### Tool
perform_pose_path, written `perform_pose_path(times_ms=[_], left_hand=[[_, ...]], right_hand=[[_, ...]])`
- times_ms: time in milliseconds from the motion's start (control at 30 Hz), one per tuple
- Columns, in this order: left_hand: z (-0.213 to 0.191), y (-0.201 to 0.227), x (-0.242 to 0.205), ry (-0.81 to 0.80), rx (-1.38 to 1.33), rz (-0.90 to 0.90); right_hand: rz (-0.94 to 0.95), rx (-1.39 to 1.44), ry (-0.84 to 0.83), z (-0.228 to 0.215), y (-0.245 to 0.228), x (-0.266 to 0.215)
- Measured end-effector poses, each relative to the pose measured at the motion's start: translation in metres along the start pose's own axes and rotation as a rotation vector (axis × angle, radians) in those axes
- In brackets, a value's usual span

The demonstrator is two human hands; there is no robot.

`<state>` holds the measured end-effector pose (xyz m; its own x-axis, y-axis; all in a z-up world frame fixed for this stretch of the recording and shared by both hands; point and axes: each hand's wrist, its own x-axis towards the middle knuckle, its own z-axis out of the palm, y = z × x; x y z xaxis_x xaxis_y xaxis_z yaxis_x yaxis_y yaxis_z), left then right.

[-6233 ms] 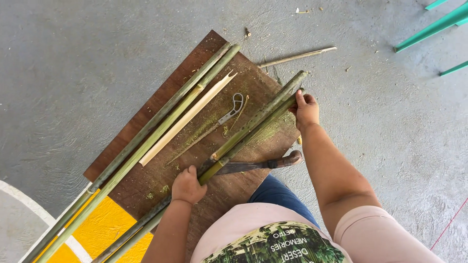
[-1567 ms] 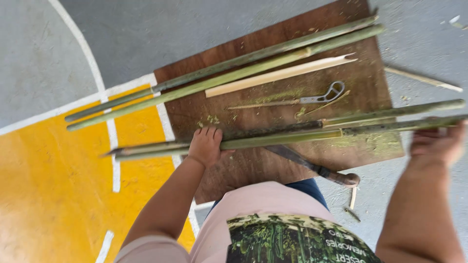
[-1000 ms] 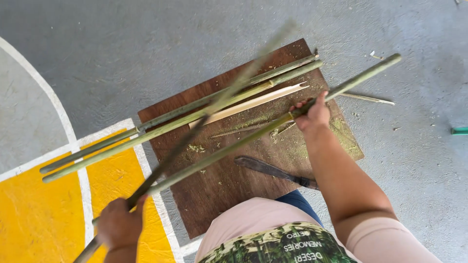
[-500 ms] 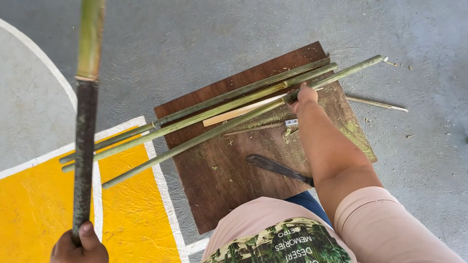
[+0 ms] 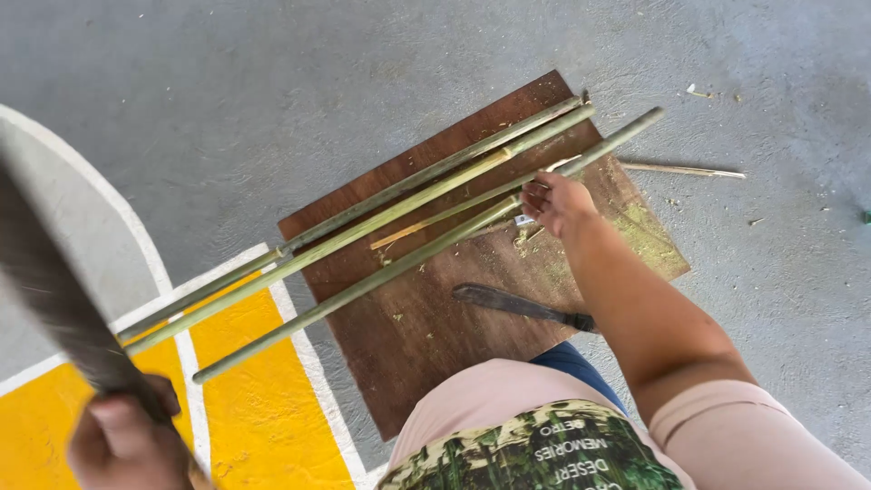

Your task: Using a knife to strip and sharpen thin bamboo poles on a wooden table.

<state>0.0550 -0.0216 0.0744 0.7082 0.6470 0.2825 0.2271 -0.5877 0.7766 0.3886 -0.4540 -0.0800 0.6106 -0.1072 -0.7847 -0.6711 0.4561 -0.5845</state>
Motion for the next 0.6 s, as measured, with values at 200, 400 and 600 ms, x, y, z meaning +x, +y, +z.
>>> perform_pose_path(times_ms=[200,400,600], left_hand=[[-0.013,0.018,0.058,-0.149,-0.882,-0.004],[0.054,0.031,0.085,-0.527,-1.387,0.174],[0.105,0.0,0.075,-0.625,-1.737,0.306]], right_hand=[[-0.16,-0.368,-0.256,-0.009,0.029,-0.064],[-0.961,-0.909,-0.593,-0.021,0.051,-0.129],[-1.566,-1.172,-0.38,-0.037,0.05,-0.158]])
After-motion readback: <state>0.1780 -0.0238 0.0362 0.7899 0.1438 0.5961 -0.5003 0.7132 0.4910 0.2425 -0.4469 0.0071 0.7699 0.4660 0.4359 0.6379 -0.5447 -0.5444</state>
